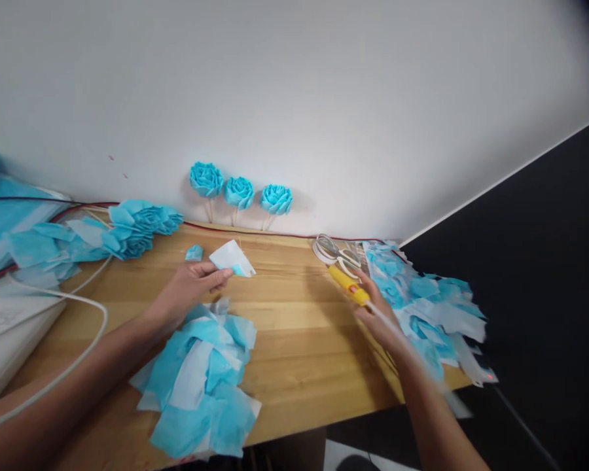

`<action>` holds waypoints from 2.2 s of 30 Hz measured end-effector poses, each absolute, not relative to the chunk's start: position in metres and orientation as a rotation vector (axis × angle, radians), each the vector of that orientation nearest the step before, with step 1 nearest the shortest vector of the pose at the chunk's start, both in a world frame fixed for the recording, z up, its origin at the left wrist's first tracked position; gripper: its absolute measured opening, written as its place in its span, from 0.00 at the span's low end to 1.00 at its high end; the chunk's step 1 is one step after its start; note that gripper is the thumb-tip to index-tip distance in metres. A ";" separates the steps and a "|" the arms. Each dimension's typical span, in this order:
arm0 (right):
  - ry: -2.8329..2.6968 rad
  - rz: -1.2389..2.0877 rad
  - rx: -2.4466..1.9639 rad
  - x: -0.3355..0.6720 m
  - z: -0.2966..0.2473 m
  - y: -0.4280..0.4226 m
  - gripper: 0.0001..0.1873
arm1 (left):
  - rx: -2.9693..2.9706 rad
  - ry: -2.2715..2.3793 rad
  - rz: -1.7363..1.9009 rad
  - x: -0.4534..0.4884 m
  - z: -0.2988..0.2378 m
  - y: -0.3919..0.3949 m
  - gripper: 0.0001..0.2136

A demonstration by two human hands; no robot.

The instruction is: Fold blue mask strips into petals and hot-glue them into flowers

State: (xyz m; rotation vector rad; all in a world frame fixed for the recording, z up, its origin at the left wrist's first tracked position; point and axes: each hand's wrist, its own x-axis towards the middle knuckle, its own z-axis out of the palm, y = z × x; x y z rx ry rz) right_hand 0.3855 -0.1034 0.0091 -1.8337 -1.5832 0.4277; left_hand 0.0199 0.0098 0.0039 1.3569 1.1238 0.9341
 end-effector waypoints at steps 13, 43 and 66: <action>-1.305 1.264 -0.969 0.260 0.043 -0.025 0.34 | 1.257 1.052 1.000 0.018 -0.006 0.016 0.18; -1.467 1.338 -1.175 0.267 0.021 -0.024 0.39 | 1.424 1.090 0.993 0.015 -0.014 0.019 0.12; -1.489 1.274 -1.253 0.263 0.022 -0.024 0.35 | 1.392 1.129 0.997 0.016 -0.010 0.017 0.13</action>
